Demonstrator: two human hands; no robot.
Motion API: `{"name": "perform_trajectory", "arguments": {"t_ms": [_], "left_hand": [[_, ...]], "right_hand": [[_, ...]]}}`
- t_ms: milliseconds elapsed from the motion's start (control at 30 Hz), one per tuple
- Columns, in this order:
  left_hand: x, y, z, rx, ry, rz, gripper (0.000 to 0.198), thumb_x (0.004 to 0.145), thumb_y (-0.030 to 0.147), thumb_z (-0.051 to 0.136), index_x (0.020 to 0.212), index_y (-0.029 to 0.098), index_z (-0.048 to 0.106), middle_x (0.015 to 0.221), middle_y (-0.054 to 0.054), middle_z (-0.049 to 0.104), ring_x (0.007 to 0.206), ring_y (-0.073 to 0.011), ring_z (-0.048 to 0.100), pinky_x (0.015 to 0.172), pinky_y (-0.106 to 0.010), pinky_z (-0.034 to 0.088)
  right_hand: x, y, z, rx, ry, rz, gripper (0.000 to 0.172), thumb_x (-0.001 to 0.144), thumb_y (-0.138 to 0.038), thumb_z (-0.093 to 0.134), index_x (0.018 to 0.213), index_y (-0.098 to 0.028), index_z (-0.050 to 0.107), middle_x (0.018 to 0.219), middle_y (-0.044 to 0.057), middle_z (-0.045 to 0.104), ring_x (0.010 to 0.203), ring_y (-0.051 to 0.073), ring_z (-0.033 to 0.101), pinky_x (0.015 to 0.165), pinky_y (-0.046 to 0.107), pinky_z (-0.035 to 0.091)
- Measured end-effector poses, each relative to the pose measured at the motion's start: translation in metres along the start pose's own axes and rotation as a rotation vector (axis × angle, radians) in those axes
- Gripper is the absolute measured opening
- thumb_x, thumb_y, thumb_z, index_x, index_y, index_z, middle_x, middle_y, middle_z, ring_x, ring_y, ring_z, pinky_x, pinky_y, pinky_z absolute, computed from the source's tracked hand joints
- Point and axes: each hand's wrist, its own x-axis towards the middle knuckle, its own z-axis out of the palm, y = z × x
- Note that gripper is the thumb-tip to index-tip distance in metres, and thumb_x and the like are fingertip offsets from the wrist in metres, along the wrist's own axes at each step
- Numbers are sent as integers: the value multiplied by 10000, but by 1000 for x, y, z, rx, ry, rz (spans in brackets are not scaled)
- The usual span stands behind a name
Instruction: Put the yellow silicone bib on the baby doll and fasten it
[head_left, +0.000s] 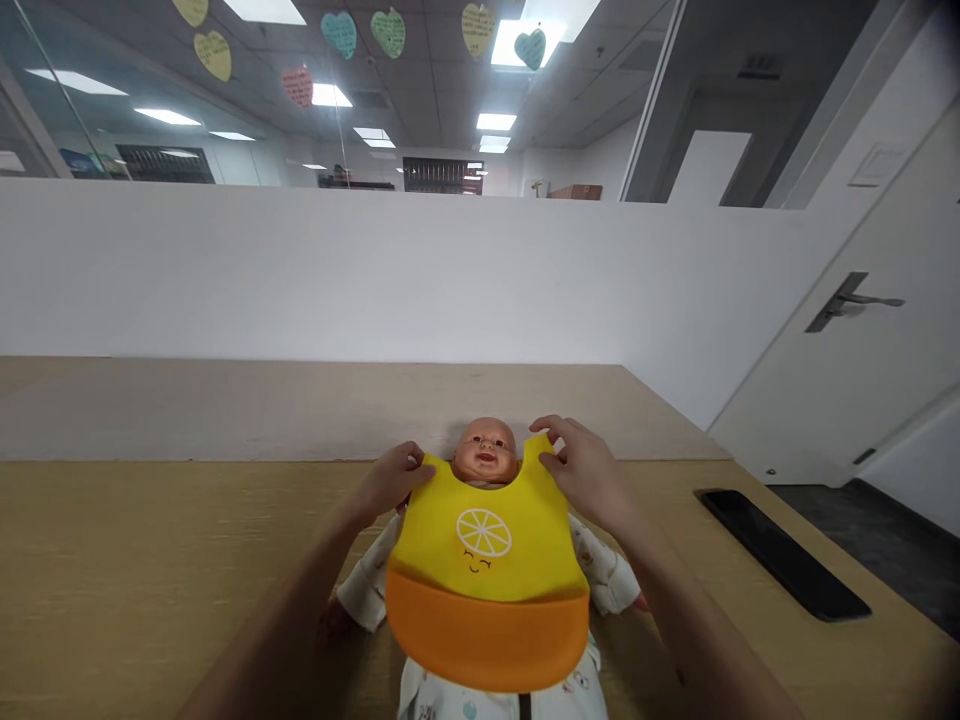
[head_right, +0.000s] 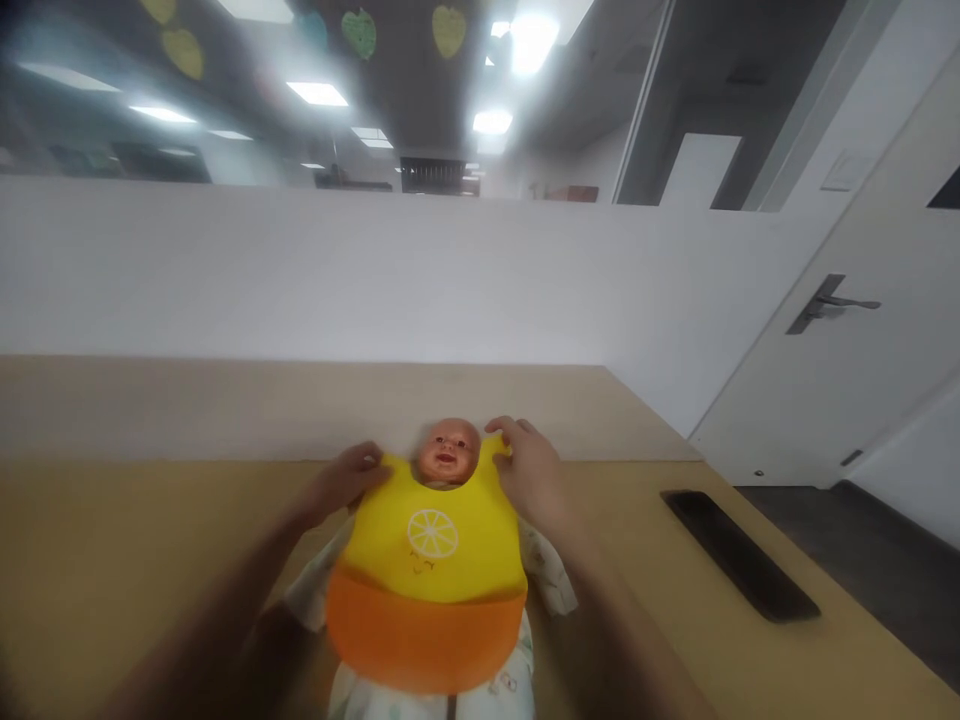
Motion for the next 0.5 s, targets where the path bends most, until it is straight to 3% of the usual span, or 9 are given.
{"name": "perform_trajectory", "arguments": {"t_ms": [133, 267, 367, 500], "left_hand": [[-2, 1, 0, 89, -22, -85, 354, 773, 525, 587, 852, 194, 492, 593, 65, 504, 438, -88, 489, 378, -177, 369], [-6, 3, -3, 157, -129, -183, 547, 750, 505, 639, 1166, 176, 507, 701, 23, 600, 503, -132, 580, 428, -212, 445], [-6, 2, -5, 181, -185, -171, 683, 727, 472, 668, 1315, 197, 456, 704, 27, 609, 497, -138, 578, 432, -215, 444], [-5, -3, -4, 164, -281, -103, 684, 736, 430, 650, 1364, 222, 476, 690, 38, 585, 464, -108, 505, 417, -203, 396]], "right_hand": [[2, 8, 8, -46, -183, 34, 350, 852, -141, 501, 1184, -212, 583, 953, 56, 636, 768, 155, 569, 663, 255, 363], [4, 19, 13, -37, -309, 80, 338, 853, -242, 514, 1182, -213, 587, 838, 50, 646, 632, 136, 549, 558, 242, 316], [8, 29, 22, 83, -343, 146, 290, 852, -271, 517, 1119, -197, 603, 731, 24, 621, 534, 113, 519, 500, 227, 309], [14, 45, 41, 396, -409, 231, 232, 852, -302, 527, 1034, -176, 597, 641, -14, 562, 464, 101, 478, 446, 216, 339]]}}
